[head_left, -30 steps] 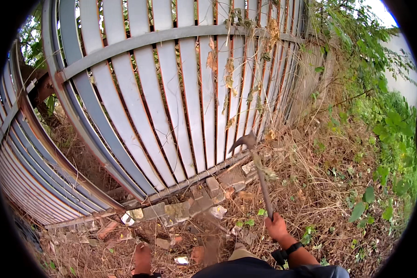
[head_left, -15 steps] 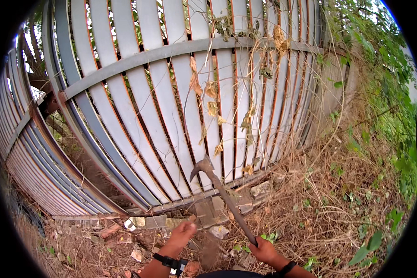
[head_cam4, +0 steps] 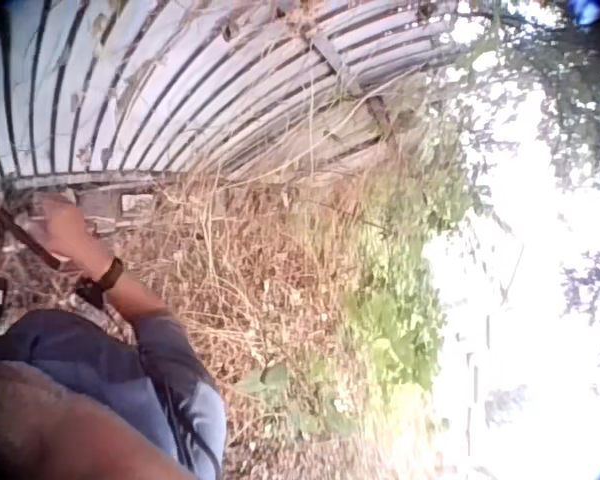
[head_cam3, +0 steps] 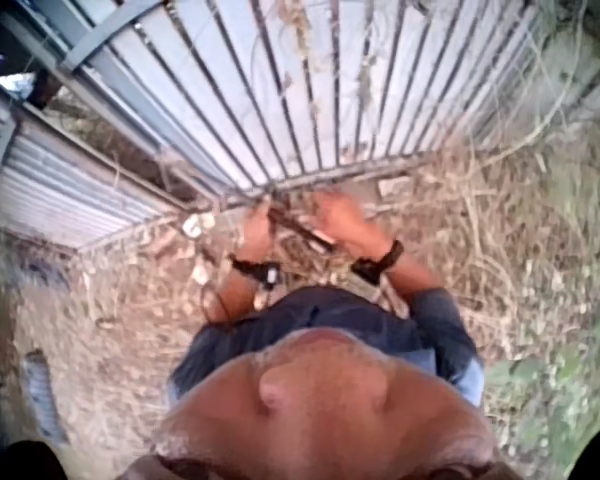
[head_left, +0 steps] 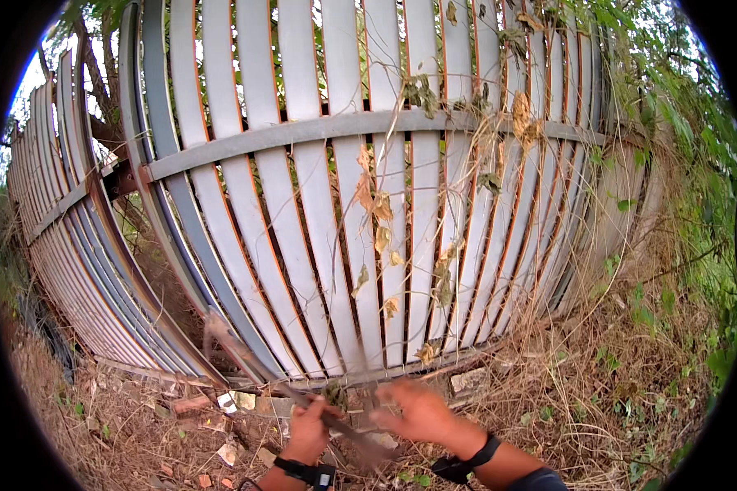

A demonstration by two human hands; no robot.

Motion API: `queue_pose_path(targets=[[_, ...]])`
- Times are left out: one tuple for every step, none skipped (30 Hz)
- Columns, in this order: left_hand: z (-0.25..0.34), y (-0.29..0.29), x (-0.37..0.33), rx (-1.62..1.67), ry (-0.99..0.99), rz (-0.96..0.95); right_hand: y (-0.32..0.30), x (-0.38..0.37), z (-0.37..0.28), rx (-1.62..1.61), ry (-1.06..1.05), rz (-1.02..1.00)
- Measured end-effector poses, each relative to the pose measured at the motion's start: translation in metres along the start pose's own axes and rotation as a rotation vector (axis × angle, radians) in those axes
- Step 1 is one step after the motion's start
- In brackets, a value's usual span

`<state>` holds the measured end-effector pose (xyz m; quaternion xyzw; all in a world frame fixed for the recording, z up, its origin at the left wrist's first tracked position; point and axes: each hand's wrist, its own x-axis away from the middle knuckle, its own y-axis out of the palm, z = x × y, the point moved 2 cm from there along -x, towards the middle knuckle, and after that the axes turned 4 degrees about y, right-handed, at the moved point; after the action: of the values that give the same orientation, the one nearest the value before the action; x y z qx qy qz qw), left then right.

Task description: The person clears dry vines and brush from a metal fence by hand and using a sickle.

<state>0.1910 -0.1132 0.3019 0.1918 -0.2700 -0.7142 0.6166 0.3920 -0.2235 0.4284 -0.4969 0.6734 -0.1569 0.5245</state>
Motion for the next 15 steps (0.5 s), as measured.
queue_pose_path(targets=[[0.008, -0.020, -0.006, 0.031, 0.081, 0.045, -0.025, -0.018, 0.000, -0.106, -0.056, 0.060], [0.015, -0.044, -0.009, -0.027, 0.091, 0.110, -0.054, -0.033, 0.001, -0.333, -0.013, 0.155], [0.021, -0.068, -0.014, -0.070, 0.109, 0.182, -0.082, -0.055, 0.003, -0.428, 0.004, 0.193], [0.027, -0.094, -0.015, -0.113, 0.125, 0.257, -0.105, -0.085, 0.002, -0.494, -0.044, 0.363], [0.032, -0.119, -0.015, -0.132, 0.149, 0.318, -0.126, -0.116, 0.003, -0.695, -0.053, 0.451], [0.039, -0.142, -0.010, -0.238, 0.188, 0.350, -0.147, -0.154, 0.003, -0.627, -0.150, 0.590], [0.045, -0.163, -0.003, -0.324, 0.209, 0.426, -0.163, -0.189, 0.002, -0.614, -0.165, 0.643], [0.053, -0.181, 0.004, -0.321, 0.256, 0.384, -0.173, -0.224, 0.003, -0.646, -0.100, 0.693], [0.060, -0.197, 0.015, -0.319, 0.240, 0.437, -0.181, -0.254, 0.005, -0.665, 0.005, 0.763], [0.067, -0.209, 0.026, -0.403, 0.284, 0.469, -0.187, -0.278, 0.007, -0.767, 0.066, 0.686], [0.073, -0.219, 0.036, -0.489, 0.256, 0.539, -0.190, -0.299, 0.010, -0.880, 0.182, 0.604], [0.091, -0.230, 0.059, -1.224, 0.253, 0.294, -0.192, -0.316, 0.011, -0.935, 0.260, 0.583], [0.092, -0.241, 0.068, -0.848, 0.112, 0.451, -0.194, -0.331, 0.010, -0.989, 0.340, 0.561], [0.097, -0.250, 0.080, -0.801, 0.103, 0.516, -0.194, -0.341, 0.009, -1.031, 0.417, 0.554], [0.101, -0.258, 0.090, -0.839, 0.122, 0.517, -0.194, -0.347, 0.007, -1.132, 0.397, 0.516]])
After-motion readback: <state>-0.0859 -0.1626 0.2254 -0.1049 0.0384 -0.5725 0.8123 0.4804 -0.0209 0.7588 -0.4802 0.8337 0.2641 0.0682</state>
